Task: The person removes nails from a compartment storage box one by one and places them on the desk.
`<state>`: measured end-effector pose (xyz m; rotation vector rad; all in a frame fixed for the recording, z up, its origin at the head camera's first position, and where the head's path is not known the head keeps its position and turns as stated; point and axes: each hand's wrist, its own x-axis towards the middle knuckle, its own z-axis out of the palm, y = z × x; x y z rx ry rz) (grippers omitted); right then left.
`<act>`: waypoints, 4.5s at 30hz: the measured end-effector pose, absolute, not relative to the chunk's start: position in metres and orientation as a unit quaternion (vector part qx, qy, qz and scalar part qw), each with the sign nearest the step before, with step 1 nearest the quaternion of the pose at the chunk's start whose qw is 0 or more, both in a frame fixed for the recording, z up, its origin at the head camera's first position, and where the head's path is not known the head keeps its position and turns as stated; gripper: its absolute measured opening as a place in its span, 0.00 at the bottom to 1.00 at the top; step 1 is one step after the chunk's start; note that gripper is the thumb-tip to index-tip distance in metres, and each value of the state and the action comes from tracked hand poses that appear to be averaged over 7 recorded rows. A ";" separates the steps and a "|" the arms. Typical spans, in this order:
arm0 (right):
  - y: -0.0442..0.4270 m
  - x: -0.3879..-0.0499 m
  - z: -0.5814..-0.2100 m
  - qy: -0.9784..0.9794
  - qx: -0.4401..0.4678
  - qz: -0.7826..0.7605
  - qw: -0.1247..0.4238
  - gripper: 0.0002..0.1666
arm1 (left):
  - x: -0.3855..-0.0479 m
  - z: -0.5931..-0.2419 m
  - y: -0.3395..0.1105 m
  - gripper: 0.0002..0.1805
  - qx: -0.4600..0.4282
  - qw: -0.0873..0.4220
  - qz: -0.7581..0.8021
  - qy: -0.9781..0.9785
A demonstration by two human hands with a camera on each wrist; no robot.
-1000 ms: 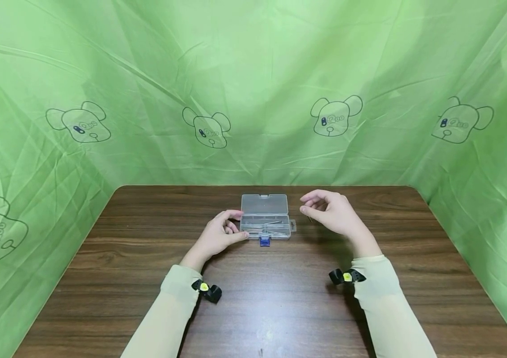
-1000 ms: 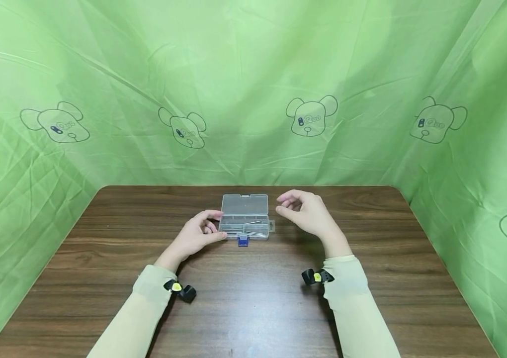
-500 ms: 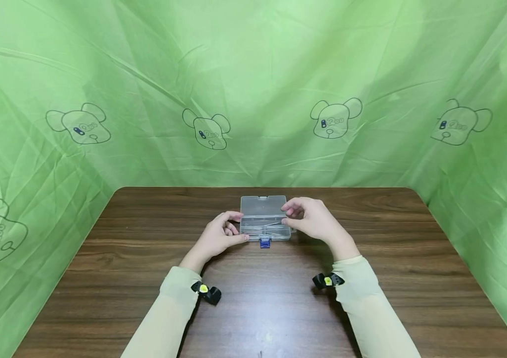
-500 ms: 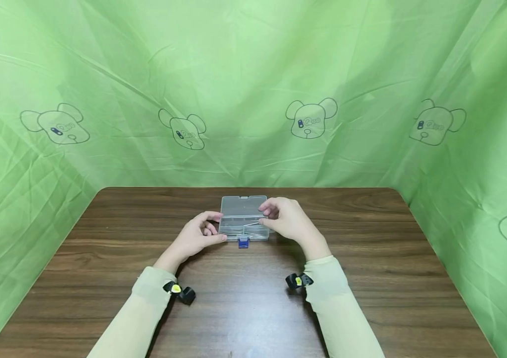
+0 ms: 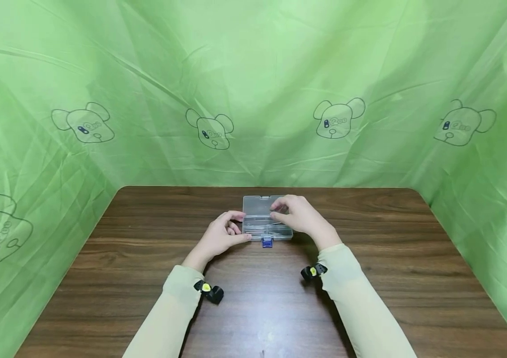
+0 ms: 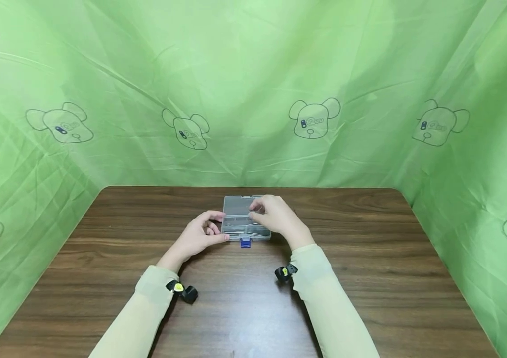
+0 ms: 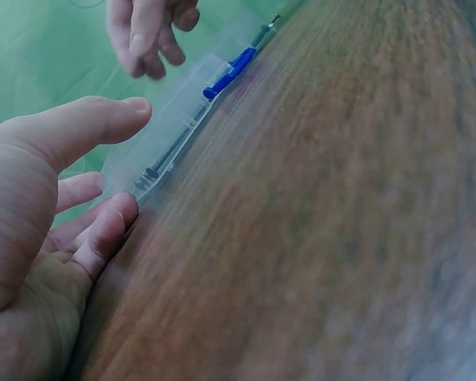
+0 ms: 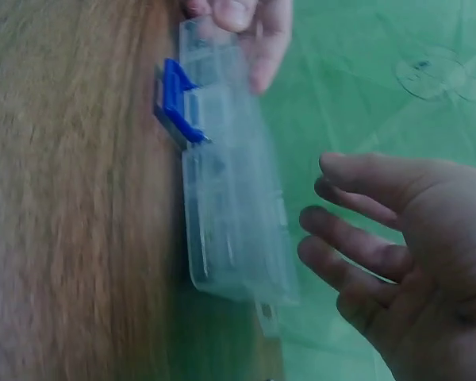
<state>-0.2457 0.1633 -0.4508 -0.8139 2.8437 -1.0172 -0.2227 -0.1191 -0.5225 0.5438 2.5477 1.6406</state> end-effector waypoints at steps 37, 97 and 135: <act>0.135 -0.276 -0.478 0.895 -0.363 -0.256 0.040 0.06 | -0.225 -0.525 -0.117 0.35 0.186 0.028 0.546 0.817; 0.147 -0.272 -0.486 0.869 -0.352 -0.348 0.018 0.03 | -0.226 -0.530 -0.119 0.35 0.193 0.021 0.512 0.837; 0.249 -0.225 -0.439 0.851 -0.182 -0.491 -0.028 0.14 | -0.224 -0.531 -0.119 0.37 0.190 0.029 0.516 0.835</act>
